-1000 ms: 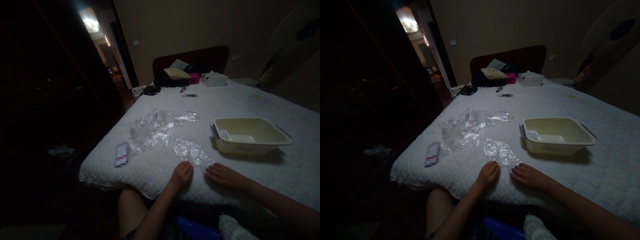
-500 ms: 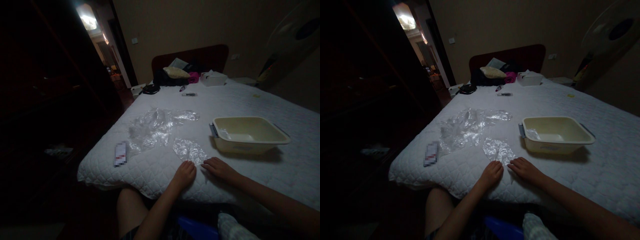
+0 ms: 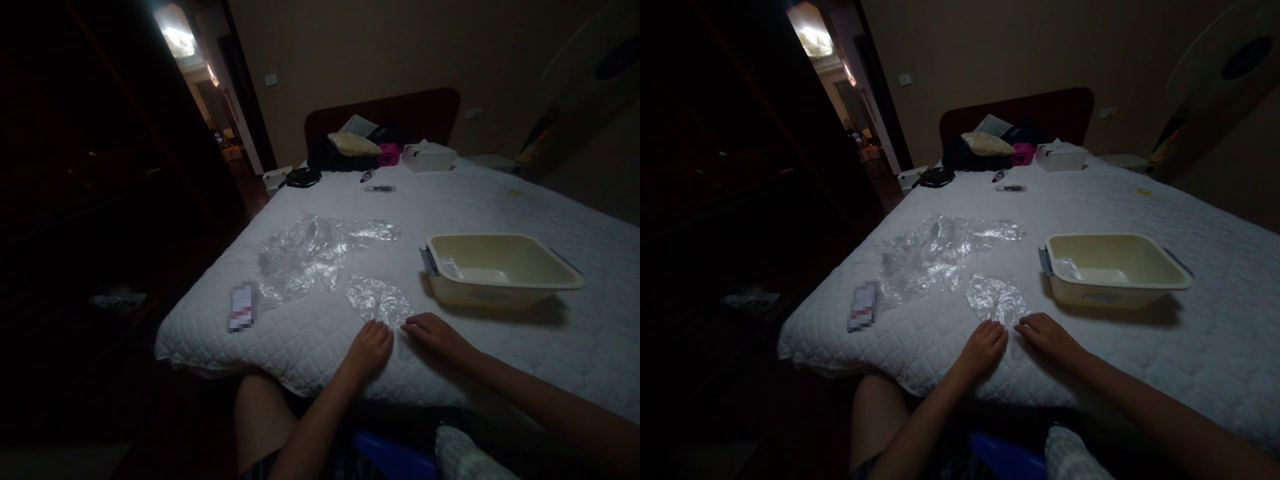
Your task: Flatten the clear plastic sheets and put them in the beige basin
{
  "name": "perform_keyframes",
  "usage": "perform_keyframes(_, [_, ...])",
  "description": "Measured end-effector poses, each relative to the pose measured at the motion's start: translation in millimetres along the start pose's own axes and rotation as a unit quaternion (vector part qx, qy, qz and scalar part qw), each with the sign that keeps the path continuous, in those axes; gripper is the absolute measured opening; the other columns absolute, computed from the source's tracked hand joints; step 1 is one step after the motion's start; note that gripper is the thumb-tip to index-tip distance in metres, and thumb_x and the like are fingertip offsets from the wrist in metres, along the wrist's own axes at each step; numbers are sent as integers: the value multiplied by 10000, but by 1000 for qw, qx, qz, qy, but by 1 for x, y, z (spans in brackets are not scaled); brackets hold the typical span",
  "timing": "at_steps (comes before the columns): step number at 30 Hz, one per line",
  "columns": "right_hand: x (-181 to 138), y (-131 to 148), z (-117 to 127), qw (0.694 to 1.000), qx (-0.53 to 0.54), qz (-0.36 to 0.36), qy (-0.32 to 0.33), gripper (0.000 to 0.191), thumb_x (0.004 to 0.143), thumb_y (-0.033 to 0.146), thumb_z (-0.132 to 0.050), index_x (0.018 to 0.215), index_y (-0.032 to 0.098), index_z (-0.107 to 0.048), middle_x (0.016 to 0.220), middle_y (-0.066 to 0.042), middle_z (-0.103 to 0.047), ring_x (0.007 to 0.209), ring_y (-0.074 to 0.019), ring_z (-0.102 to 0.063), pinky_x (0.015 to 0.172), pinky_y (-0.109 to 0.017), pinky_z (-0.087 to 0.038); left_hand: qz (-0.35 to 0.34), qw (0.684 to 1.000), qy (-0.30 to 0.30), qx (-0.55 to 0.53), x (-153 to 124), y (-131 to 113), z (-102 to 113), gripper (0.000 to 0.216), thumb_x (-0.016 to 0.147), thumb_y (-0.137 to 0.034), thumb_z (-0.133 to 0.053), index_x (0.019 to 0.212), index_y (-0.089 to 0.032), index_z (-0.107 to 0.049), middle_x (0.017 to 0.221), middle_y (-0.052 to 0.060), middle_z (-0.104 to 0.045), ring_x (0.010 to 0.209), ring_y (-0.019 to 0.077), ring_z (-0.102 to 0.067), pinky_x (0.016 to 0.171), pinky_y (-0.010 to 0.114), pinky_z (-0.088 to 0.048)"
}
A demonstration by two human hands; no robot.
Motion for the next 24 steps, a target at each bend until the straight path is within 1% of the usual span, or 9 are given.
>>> perform_keyframes(4, [14, 2, 2, 997, 59, -45, -5, 310, 818, 150, -400, 1090, 187, -543, 924, -92, -631, 841, -199, -567, 755, -359, -440, 0, 1000, 5, 1, 0, 0, 0, 194, 856, -151, -412, 1013, -120, -521, 1038, 94, -571, 1022, 192, -511, 935, 387, -376])
perform_keyframes(7, [27, 0, 3, 989, 102, -105, 9, 346, 815, 181, -390, 1143, 175, -502, 907, -89, -636, 823, -200, -572, 759, -364, -431, -3, 1000, 16, 9, 0, 0, 1, 193, 859, -154, -410, 1017, -121, -516, 1022, 93, -575, 1018, 182, -513, 933, 382, -377])
perform_keyframes(10, [38, -6, 1, 972, 155, -176, 36, 385, 807, 228, -414, 1186, 172, -450, 819, -62, -642, 748, -192, -579, 721, -339, -430, -1, 1000, 16, 11, 0, 0, 2, 204, 862, -160, -407, 1032, -121, -512, 1025, 95, -574, 1034, 190, -504, 934, 385, -374])
perform_keyframes(12, [42, -11, -2, 956, 203, -209, 45, 420, 790, 258, -445, 1201, 173, -417, 749, -32, -634, 678, -177, -578, 672, -307, -433, -1, 1000, 13, 9, 0, 0, 1, 205, 862, -161, -407, 1031, -121, -515, 1033, 96, -573, 1041, 196, -501, 934, 386, -371])
perform_keyframes(14, [42, -18, -5, 939, 250, -229, 47, 397, 776, 298, -467, 1150, 167, -446, 703, -14, -621, 631, -163, -573, 627, -279, -432, 1, 1000, 11, 10, -1, 0, -1, 209, 861, -159, -407, 1036, -122, -515, 1044, 95, -571, 1044, 198, -500, 936, 387, -368])
perform_keyframes(16, [39, -25, -10, 923, 288, -249, 53, 333, 768, 349, -474, 1039, 159, -511, 661, -5, -603, 598, -153, -561, 590, -263, -428, 3, 1000, 7, 12, -1, 1, -2, 213, 858, -157, -411, 1041, -122, -513, 1055, 93, -569, 1048, 197, -497, 942, 391, -360])
perform_keyframes(19, [34, -32, -15, 905, 321, -274, 57, 311, 765, 405, -465, 936, 158, -546, 622, 3, -582, 574, -144, -542, 547, -250, -415, 4, 1000, 6, 12, -2, 1, -3, 211, 852, -161, -424, 1040, -121, -512, 1059, 91, -568, 1050, 197, -495, 949, 393, -350])
perform_keyframes(21, [32, -33, -16, 900, 329, -279, 60, 320, 773, 417, -454, 949, 162, -535, 602, 13, -575, 556, -140, -533, 526, -244, -401, 8, 1000, 11, 10, -2, 1, -2, 210, 852, -164, -425, 1039, -120, -510, 1059, 92, -565, 1053, 196, -492, 951, 392, -348])
perform_keyframes(24, [32, -30, -13, 909, 303, -279, 67, 309, 788, 406, -448, 984, 175, -510, 580, 24, -572, 533, -142, -528, 518, -244, -384, 11, 1000, 18, 10, -2, 0, 0, 205, 858, -165, -415, 1037, -123, -506, 1060, 94, -561, 1053, 192, -489, 950, 394, -348])
Point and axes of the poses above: each hand's wrist, its own x-axis towards the middle knuckle, its own z-axis out of the back of the hand, y = z × x, the point moved 3 cm from there along x, towards the middle knuckle
